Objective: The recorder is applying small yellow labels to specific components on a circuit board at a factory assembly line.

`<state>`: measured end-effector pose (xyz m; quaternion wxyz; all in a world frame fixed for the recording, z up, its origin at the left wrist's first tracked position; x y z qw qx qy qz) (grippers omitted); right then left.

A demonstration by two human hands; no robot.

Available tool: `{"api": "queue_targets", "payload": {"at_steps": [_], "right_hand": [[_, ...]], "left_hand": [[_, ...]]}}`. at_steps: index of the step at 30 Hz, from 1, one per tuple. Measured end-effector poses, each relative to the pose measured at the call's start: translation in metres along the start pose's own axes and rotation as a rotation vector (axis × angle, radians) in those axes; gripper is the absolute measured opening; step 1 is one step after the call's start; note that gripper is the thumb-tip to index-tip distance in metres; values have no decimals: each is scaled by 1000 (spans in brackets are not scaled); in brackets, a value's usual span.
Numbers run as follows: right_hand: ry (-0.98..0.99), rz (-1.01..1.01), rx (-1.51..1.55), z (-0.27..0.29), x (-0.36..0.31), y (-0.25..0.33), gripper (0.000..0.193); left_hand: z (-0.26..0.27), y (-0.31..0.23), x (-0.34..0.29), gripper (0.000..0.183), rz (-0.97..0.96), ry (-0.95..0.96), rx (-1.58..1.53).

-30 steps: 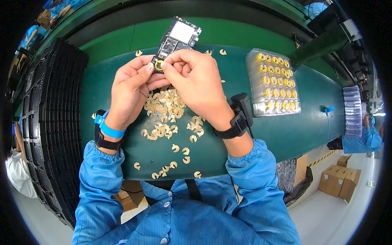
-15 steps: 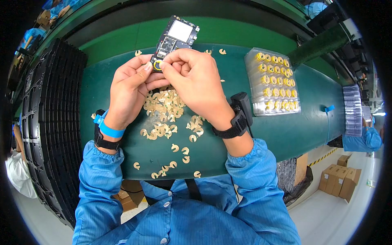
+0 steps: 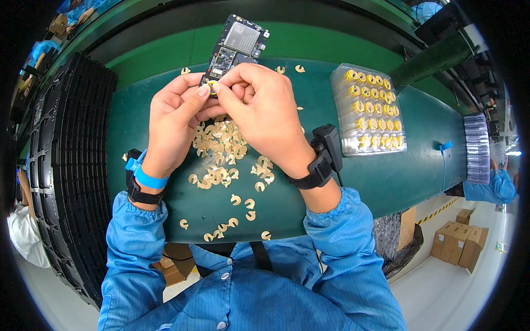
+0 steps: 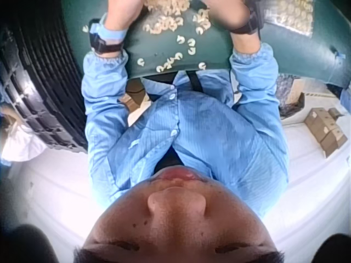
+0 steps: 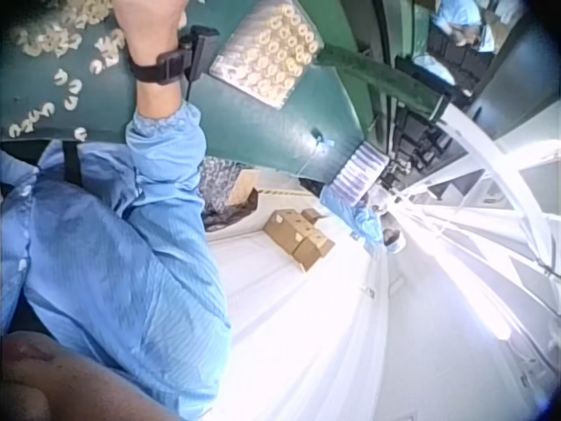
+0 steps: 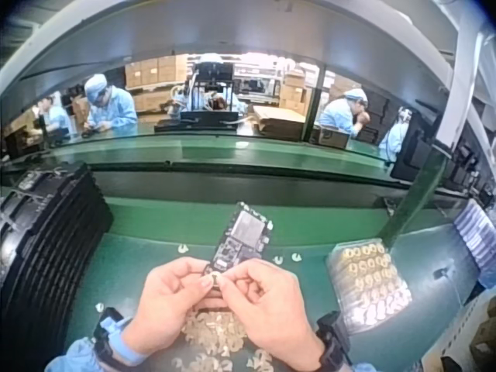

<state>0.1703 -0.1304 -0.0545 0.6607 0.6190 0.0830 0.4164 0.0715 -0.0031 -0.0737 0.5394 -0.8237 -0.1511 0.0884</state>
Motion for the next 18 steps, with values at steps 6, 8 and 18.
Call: {"api": "queue_targets", "payload": {"at_steps": [6,8,18], "right_hand": [[-30,114,-112,1,0,10,9],[-26,262,-269,2,0,21,8],[-111,358,-366,-1,-5,28,6]], "left_hand": [[-5,-4,-4,27,-72,-28,79],[-6,-4,-4,28,-85,-31,108],[-6,-5,-5,30,-146,-34,94]]}}
Point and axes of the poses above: each hand's wrist, its own x-axis towards the middle knuckle, its own z-axis out of the back of the hand, y = z × x, the point moved 3 cm from there along x, towards the middle knuckle, and after that the axes turned 5 degrees about z, right-handed, at the moved point
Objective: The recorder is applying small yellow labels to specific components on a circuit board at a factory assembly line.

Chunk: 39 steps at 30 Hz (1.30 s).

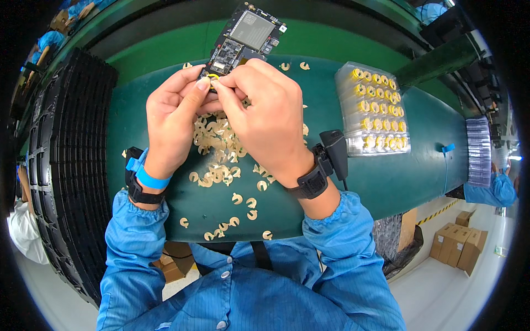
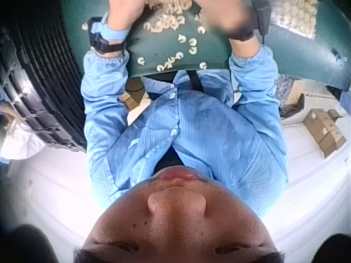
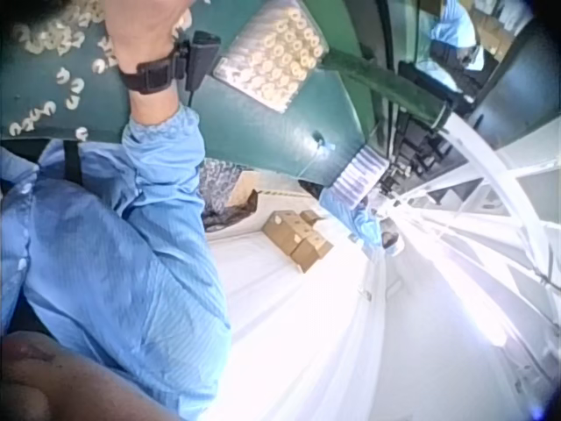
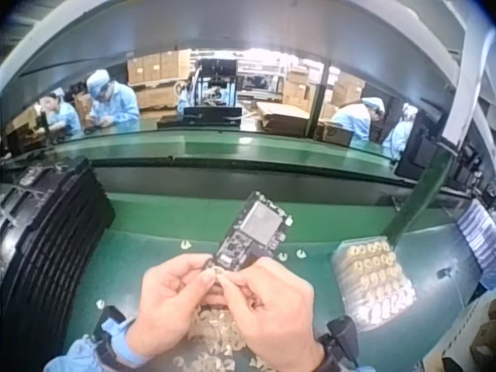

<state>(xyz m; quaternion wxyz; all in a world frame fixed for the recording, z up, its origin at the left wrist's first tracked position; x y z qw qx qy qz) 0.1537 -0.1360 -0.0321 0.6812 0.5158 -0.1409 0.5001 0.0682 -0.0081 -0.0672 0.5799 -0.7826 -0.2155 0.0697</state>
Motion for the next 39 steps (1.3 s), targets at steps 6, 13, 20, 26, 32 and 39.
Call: {"api": "queue_targets", "payload": {"at_steps": [6,13,20,26,32,39], "right_hand": [[49,8,15,2,4,-4,8],[36,134,7,-1,3,-6,18],[63,99,50,-2,5,-4,16],[60,83,74,-1,4,-6,14],[80,83,57,-1,4,-5,13],[63,91,34,-6,0,-6,14]], "left_hand": [[1,-1,2,30,9,21,-42],[3,-3,2,30,12,36,-64],[5,-4,-1,31,16,27,-67],[3,-3,0,31,31,31,-73],[4,-2,0,30,26,11,-72],[5,-2,0,29,26,7,-57]]}}
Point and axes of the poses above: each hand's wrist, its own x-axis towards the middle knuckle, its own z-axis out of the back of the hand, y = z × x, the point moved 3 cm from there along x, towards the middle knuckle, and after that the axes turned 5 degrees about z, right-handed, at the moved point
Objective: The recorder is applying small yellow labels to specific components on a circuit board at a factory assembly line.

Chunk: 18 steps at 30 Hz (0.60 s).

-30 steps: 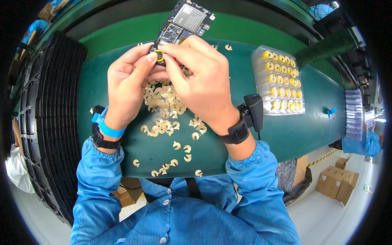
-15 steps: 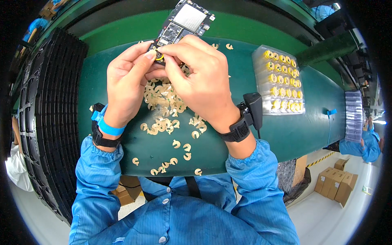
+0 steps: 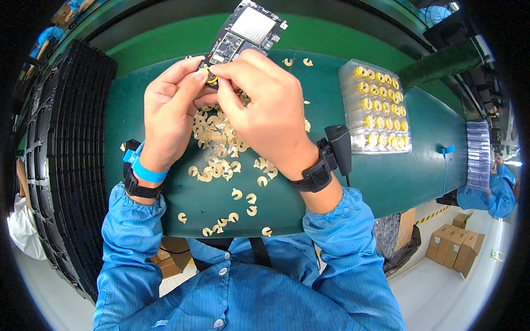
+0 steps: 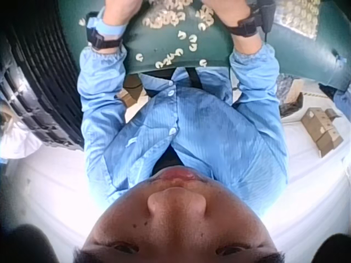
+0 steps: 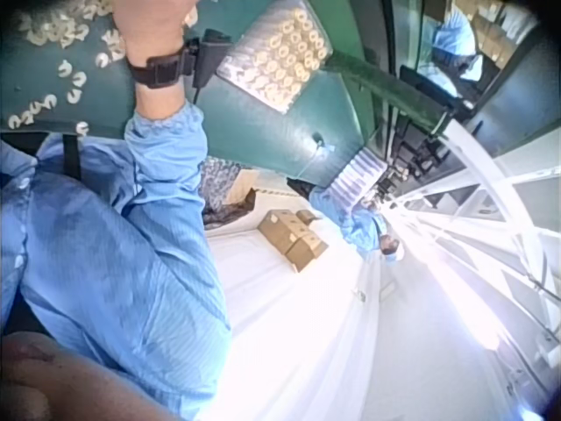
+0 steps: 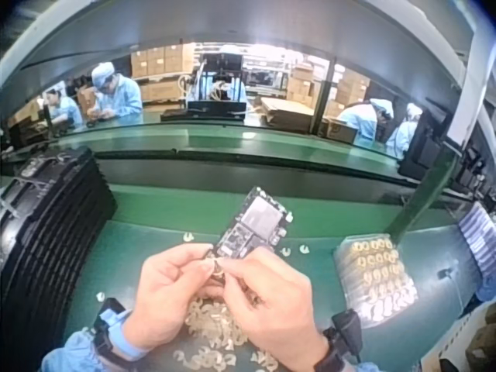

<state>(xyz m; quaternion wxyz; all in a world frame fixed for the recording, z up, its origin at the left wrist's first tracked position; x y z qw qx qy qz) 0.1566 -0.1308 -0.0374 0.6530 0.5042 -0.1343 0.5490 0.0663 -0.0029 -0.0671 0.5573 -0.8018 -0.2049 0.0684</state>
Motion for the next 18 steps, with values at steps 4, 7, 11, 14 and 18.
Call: {"api": "queue_targets", "payload": {"at_steps": [4,7,11,14,18], "right_hand": [[-48,65,-6,-7,-5,-4,15],[-40,76,24,-7,-4,-4,17],[9,-23,126,2,2,4,21],[-38,335,39,32,23,42,24],[365,649,110,45,22,110,24]], "left_hand": [[1,-1,1,26,-25,-25,-8],[1,-1,0,26,-29,-47,-22],[14,2,8,28,-22,-120,15],[18,2,11,29,-75,-190,53],[21,10,16,29,-29,-186,108]]}}
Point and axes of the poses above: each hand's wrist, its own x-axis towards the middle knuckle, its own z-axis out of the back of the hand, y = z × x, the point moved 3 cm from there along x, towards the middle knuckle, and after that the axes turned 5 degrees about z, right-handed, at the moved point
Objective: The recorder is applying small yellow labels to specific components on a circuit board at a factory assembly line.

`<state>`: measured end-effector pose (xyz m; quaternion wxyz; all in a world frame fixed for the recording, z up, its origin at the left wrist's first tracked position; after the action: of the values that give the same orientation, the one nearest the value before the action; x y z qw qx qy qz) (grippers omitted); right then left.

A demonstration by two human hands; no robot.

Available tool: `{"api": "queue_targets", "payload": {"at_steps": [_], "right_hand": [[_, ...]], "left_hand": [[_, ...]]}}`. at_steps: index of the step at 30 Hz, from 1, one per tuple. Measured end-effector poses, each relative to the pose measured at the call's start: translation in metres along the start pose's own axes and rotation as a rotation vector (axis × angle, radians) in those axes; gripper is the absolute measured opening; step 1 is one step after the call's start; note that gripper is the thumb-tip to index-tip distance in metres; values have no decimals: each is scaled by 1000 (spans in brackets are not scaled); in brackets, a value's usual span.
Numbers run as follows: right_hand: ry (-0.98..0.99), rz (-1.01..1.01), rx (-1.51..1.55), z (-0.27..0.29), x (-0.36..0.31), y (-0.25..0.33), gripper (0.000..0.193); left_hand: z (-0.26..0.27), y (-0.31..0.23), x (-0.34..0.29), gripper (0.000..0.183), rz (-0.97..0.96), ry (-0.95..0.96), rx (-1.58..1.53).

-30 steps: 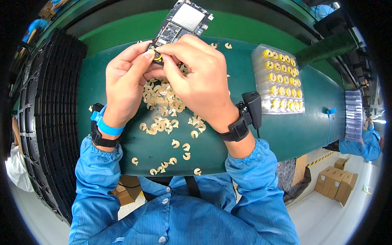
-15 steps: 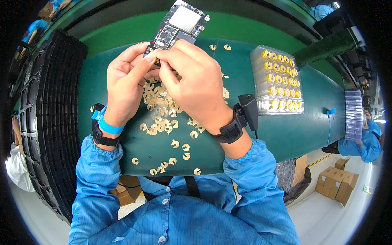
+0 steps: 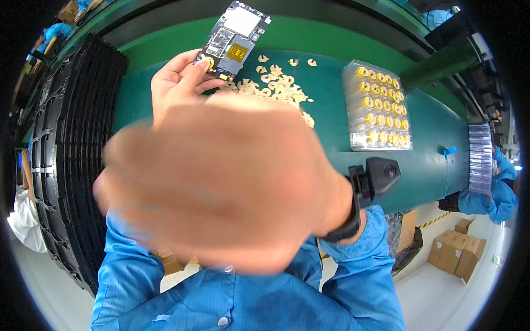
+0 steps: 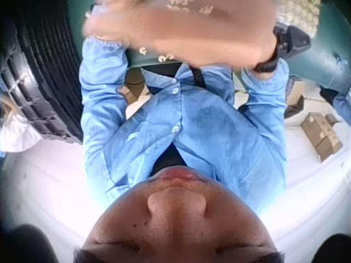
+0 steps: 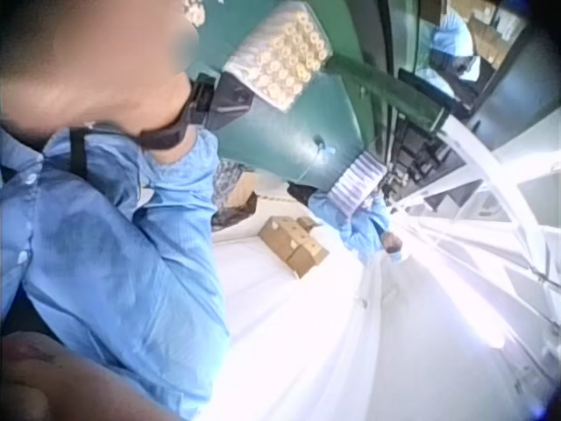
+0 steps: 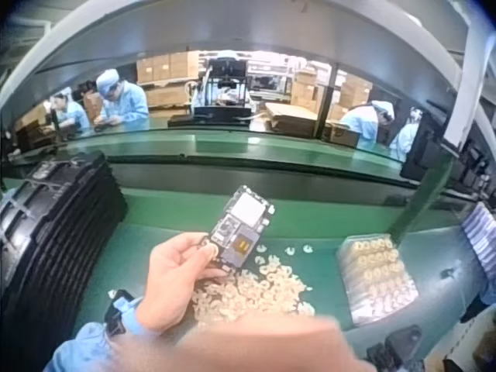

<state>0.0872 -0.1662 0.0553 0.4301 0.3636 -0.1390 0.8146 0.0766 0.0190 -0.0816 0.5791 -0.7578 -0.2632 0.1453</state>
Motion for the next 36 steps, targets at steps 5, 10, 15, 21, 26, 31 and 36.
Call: {"api": "queue_targets", "payload": {"at_steps": [5,10,15,21,26,31,36], "right_hand": [[158,60,275,34,-2,27,26],[76,27,452,56,-15,26,28],[-171,-125,469,63,-21,13,30],[-411,-783,113,3,-46,-33,27],[-315,-1134,46,-29,-74,-101,39],[-472,-1112,520,-50,-72,-114,20],[-499,-1104,581,-57,-65,-123,15]], "left_hand": [[-9,-5,-3,30,-1,-2,-36],[1,-9,-8,29,-18,-22,11],[8,-4,1,28,-46,1,-45],[-1,-7,-6,27,-50,21,-78],[-6,-9,-10,27,-56,74,-163],[-4,-15,-11,26,-53,97,-206],[0,-12,-7,25,-25,68,-233]]}}
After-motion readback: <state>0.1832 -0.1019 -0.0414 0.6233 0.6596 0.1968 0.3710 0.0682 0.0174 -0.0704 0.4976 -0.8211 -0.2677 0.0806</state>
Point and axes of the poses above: each hand's wrist, its own x-axis towards the middle knuckle, its own z-axis out of the back of the hand, y = z × x, the point moved 3 cm from there along x, towards the middle knuckle, and after that the axes turned 5 degrees about z, right-handed, at the moved point
